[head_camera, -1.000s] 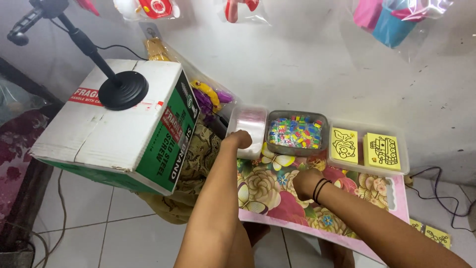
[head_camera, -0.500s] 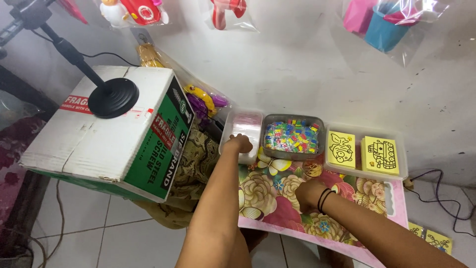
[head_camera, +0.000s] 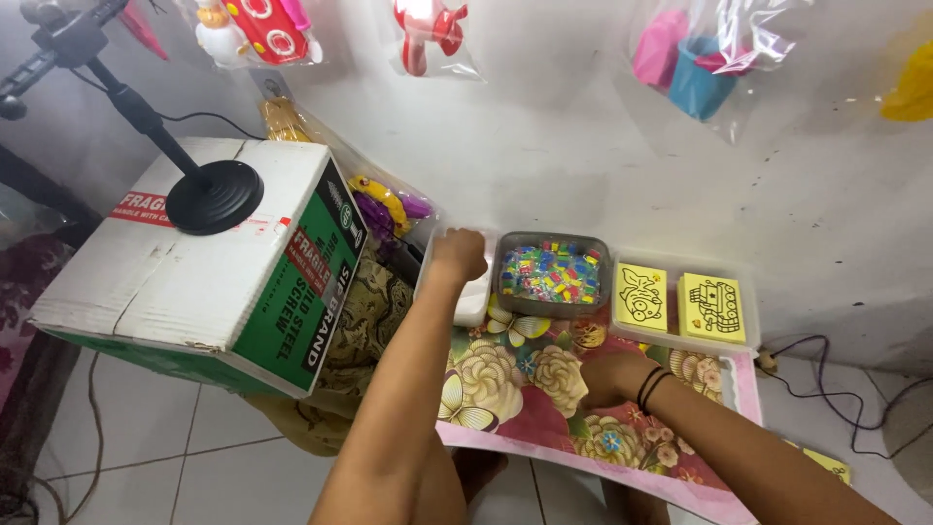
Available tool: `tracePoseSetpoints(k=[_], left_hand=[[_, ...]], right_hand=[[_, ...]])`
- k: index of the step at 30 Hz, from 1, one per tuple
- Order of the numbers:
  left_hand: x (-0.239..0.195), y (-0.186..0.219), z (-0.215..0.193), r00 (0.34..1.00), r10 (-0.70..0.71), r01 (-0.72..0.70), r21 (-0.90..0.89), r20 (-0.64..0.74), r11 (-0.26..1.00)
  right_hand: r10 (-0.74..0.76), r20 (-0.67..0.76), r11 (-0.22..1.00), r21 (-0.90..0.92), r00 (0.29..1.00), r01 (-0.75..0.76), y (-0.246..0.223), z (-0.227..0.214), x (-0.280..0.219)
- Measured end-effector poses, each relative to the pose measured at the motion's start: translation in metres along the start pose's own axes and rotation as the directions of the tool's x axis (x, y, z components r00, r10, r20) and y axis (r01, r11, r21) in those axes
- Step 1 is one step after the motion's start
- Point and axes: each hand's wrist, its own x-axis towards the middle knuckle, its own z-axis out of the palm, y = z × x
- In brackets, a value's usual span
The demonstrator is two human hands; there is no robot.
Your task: The person sits on the floor and packs small yellow paper cutouts with cartoon designs into clear plastic bags. They pick up a cutout, place it inside a bag, and then add small colorful plastic pieces from a container into the same bag before setting it aside.
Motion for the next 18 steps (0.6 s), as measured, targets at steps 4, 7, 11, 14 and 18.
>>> tracePoseSetpoints(k=[4,7,11,14,18], left_hand=[[-0.033,0.054,-0.045,0.971,0.219,-0.194,0.221,-0.096,0.956],[-0.075,0.091,-0.077,0.892,0.417,-0.361,0.281,-0.174,0.889],[-0.137,0.119,-0.11,0.648,0.692,-0.611,0.325,-0.317,0.722],[-0.163,0.126,-0.117,0.561,0.759,-0.66,0.375,-0.331,0.651],[-0.18,0.134,-0.118,0.545,0.801,-0.7,0.392,-0.248,0.597]], right_hand=[[-0.004,-0.141,0.98,0.198,0.99,0.032,0.018,-0.021,-0.033],[0.026,-0.307,0.941,0.329,0.951,0.08,0.023,-0.053,-0.088],[0.229,-0.458,0.655,0.725,0.859,0.213,0.08,-0.036,-0.051],[0.278,-0.493,0.268,0.864,0.825,0.426,0.067,-0.058,-0.1],[0.283,-0.571,0.165,0.821,0.771,0.547,0.096,-0.035,-0.068]])
